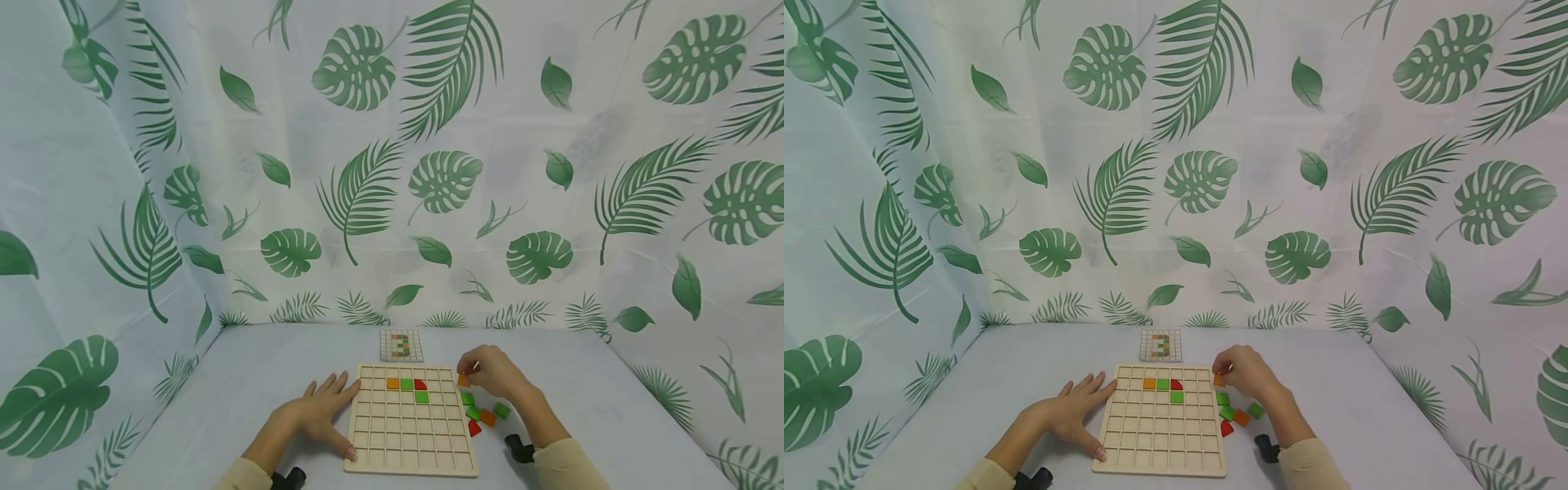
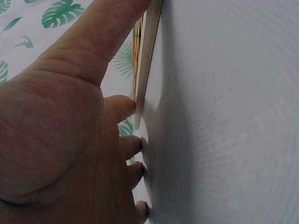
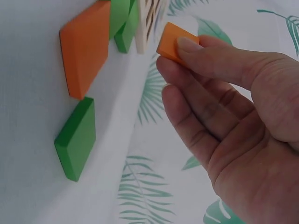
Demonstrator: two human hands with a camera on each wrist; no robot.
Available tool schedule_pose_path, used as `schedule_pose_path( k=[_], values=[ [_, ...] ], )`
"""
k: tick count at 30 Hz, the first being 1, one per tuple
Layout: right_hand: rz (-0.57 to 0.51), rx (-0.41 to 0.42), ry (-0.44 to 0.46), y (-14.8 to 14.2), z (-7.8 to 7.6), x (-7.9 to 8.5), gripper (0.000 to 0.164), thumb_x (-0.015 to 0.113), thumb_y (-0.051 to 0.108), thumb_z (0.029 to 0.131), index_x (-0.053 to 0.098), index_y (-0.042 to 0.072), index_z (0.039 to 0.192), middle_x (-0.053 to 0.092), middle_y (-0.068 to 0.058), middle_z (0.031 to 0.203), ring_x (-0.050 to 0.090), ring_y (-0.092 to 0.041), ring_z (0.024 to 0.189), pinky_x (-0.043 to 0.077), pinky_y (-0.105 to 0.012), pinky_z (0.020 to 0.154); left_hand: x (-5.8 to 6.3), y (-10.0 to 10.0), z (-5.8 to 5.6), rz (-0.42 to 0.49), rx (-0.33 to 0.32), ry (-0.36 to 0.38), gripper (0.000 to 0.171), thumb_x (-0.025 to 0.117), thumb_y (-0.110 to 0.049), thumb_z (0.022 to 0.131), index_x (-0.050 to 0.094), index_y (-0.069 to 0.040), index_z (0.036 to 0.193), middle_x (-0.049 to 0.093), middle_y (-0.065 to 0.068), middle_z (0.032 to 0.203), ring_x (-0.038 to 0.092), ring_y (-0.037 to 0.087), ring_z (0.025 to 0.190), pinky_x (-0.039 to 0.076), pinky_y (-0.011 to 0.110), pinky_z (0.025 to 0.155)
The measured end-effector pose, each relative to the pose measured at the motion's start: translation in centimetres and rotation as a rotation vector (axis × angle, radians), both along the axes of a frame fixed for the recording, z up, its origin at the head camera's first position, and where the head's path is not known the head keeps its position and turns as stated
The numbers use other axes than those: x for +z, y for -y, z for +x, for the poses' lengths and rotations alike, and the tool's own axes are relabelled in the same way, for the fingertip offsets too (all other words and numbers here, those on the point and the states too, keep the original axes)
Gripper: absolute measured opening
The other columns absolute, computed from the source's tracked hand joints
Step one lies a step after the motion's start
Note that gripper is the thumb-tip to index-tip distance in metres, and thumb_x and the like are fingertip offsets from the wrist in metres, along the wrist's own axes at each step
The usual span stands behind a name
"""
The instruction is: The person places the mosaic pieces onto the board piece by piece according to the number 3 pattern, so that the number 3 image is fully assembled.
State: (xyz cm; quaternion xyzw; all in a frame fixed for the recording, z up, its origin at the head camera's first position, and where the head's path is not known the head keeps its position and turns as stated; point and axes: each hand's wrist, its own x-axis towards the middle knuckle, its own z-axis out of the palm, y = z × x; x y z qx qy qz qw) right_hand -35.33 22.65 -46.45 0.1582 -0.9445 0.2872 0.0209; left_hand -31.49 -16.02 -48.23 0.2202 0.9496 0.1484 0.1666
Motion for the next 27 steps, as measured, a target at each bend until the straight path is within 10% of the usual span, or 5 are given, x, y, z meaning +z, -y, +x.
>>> schedule_pose_path(
  k=[27],
  values=[
    [-0.005,0.114,-0.062,3.2,0.5,-0.2,0.019,0.077,-0.005,0.088,0.08,0.012,0.095,0.075,0.006,0.095,0.065,-0.011,0.085,0.06,-0.03,0.076,0.1,0.0,0.1,-0.008,-0.006,0.001,0.132,0.086,-0.075,0.063,0.025,-0.022,0.167,0.013,0.016,0.175,0.008,0.039,0.163,0.005,0.07,0.127]
  ],
)
